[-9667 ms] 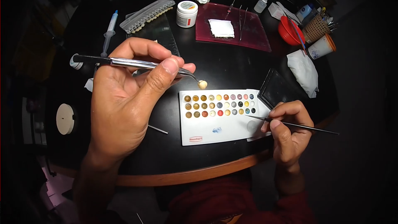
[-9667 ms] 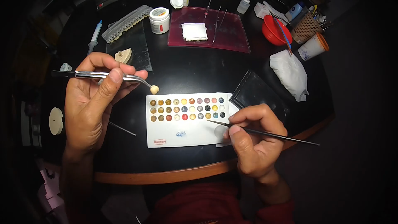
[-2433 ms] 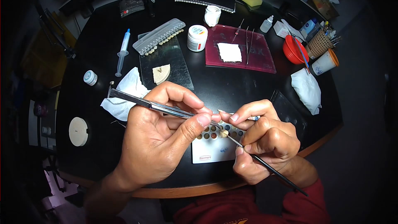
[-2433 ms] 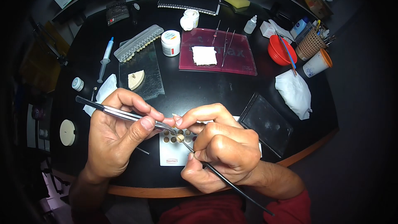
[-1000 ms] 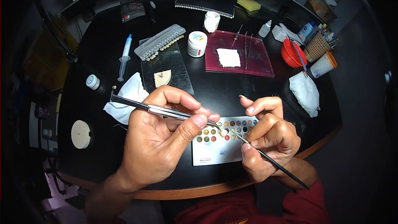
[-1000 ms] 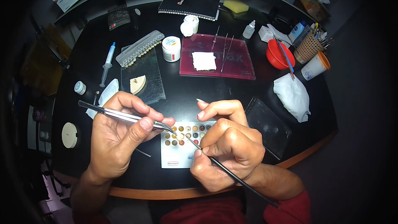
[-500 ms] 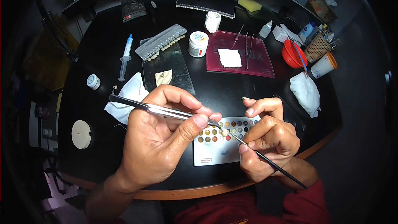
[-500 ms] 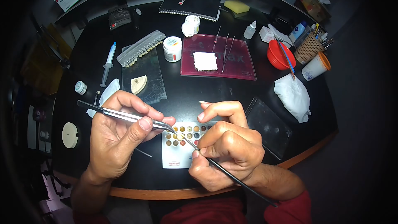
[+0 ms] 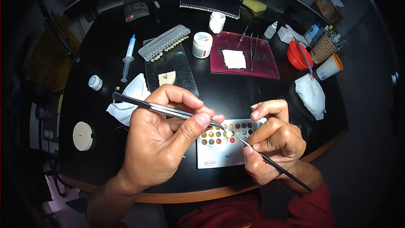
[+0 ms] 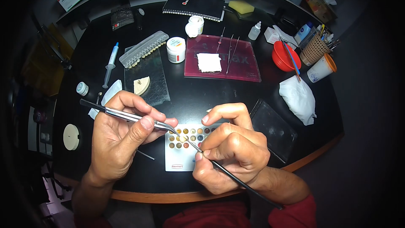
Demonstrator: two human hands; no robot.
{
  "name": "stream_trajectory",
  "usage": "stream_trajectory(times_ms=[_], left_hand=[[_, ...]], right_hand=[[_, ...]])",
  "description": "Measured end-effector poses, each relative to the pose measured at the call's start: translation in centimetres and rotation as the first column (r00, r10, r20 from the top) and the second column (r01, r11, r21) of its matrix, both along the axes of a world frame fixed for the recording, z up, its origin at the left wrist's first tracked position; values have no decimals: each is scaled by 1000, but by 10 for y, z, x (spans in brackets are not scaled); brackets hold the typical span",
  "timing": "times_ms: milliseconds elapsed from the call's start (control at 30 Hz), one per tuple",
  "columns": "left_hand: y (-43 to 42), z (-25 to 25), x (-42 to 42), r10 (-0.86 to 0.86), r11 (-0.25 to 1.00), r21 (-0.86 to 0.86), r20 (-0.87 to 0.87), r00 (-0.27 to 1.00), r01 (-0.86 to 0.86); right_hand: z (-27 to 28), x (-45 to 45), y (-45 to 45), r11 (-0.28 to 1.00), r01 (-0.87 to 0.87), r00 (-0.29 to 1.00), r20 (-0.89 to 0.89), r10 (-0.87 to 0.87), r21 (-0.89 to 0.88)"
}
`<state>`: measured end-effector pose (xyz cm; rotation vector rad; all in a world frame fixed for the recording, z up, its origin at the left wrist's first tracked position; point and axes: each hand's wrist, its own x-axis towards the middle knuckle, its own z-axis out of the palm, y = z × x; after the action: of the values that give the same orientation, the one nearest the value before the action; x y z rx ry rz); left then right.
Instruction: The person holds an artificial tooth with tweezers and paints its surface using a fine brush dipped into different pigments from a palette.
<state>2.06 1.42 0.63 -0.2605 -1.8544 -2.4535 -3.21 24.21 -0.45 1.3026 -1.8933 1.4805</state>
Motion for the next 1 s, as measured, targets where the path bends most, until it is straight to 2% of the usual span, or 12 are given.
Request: stream_trajectory(times_ms=[767,1000], left_hand=[[0,2,1,12,1000,-17,23,1000,-11],[1,4,0,12,998,57,92,996,-18]], right_hand=[[1,1,3,999,18,999,-29,-19,-31],[1,0,3,999,16,1000,-25,-17,-36]])
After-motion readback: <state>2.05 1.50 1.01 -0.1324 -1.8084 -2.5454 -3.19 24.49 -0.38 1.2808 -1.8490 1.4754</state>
